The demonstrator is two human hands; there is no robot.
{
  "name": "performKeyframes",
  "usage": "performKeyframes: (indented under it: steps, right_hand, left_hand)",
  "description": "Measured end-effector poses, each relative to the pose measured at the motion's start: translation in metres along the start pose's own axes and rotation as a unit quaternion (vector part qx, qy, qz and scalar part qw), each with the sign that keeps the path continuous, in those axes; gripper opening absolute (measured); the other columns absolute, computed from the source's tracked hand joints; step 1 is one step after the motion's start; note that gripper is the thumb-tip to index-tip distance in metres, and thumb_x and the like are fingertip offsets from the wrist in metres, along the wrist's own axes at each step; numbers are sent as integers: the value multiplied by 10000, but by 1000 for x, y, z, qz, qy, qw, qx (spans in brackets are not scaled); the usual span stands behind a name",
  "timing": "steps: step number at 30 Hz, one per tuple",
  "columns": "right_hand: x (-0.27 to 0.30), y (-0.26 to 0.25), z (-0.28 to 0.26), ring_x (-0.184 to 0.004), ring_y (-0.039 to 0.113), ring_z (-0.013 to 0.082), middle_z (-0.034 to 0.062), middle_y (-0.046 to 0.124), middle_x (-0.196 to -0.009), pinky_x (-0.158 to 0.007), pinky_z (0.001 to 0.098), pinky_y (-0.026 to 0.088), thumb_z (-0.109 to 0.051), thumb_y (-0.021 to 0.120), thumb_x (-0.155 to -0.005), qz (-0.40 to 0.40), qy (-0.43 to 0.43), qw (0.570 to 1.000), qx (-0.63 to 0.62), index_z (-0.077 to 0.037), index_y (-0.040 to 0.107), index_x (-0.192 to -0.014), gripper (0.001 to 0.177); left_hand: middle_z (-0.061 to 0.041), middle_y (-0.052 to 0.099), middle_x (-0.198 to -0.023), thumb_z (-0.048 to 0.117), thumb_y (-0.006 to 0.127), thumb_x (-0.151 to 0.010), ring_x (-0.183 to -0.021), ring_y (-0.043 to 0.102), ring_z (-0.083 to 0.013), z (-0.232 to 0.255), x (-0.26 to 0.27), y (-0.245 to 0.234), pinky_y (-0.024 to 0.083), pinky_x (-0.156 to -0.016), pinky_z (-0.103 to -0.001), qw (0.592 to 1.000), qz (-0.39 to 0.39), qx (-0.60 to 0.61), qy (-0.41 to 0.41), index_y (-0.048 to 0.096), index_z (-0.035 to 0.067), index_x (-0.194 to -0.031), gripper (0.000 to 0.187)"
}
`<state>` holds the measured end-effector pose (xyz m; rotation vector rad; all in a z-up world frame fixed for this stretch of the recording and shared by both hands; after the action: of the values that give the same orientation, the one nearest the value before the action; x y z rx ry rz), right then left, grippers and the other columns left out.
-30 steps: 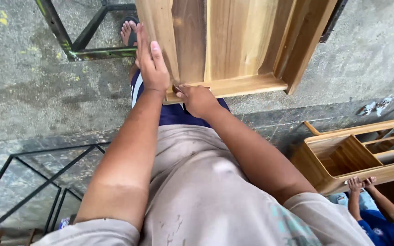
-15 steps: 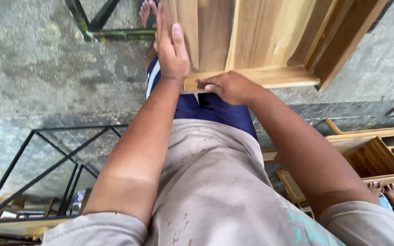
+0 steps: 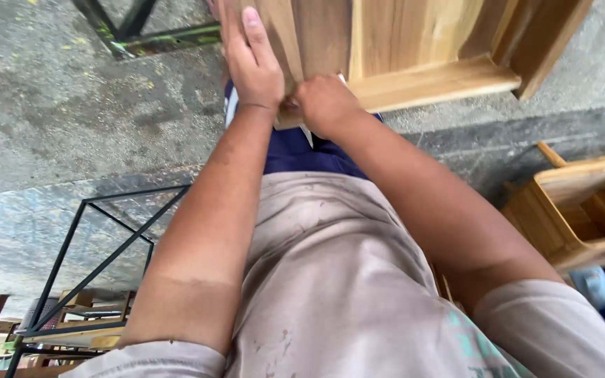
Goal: Sanding and wiping down wooden drawers to prepare them for finishing
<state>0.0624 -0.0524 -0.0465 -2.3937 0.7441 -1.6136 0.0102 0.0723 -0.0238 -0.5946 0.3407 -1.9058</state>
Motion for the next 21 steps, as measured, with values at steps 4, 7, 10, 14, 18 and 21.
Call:
performKeyframes:
  steps: [4,7,10,14,18,21]
  right_hand:
    - [-10,5,0,-980,636,392,171,747,-868,-813,495,558,-210,646,-929,29,35,985,-164,-144,805,-962,176]
    - [-27,32,-1,-997,573,347,112,753,-856,-875,432,533,-29,591,-838,90,7,989,-121,-89,790,-865,209]
    - [-21,3,5,-953,626,379,133,732,-940,-835,485,531,-73,594,-870,68,0,986,-155,-94,773,-898,182]
    - [-27,23,4,-805,729,435,222,753,-882,-687,562,567,-155,690,-811,64,44,965,-251,-65,804,-891,165]
    - [-13,-5,-2,-805,712,436,182,758,-867,-726,472,536,-302,665,-931,96,-141,958,-231,-123,811,-911,232]
    - [-8,13,17,-898,709,466,260,677,-1022,-820,559,578,-135,608,-953,10,92,971,-222,-50,773,-1058,213]
  left_hand:
    - [-214,309,-1682,376,331,-1145,-1642,210,-348,-26,4,6,144,-1420,-440,999,-1,-17,-34,337,-12,-1575,579]
    - [-218,302,-1681,383,336,-1142,-1641,204,-359,-28,10,10,144,-1420,-449,999,-9,-24,-45,337,-18,-1574,589]
    - [-236,351,-1648,404,352,-1123,-1619,223,-374,-30,7,9,161,-1390,-439,997,2,-40,-62,385,-24,-1541,599]
    - [-233,464,-1581,400,371,-1111,-1549,380,-370,-32,9,11,280,-1321,-419,997,-6,-39,-69,478,5,-1477,549]
    - [-211,427,-1616,432,358,-1109,-1567,353,-361,-33,9,6,250,-1320,-468,993,0,-56,-101,454,30,-1507,574]
    - [-172,380,-1664,404,366,-1132,-1609,332,-333,-27,12,14,243,-1369,-428,997,-26,-20,-77,386,50,-1563,558]
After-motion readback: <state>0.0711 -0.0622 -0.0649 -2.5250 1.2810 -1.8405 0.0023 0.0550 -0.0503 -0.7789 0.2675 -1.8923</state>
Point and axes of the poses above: each hand's wrist, its own x-axis away from the middle knuckle, its own y-axis out of the palm, z = x × y, the point moved 7 cm from there along -x, towards the middle knuckle
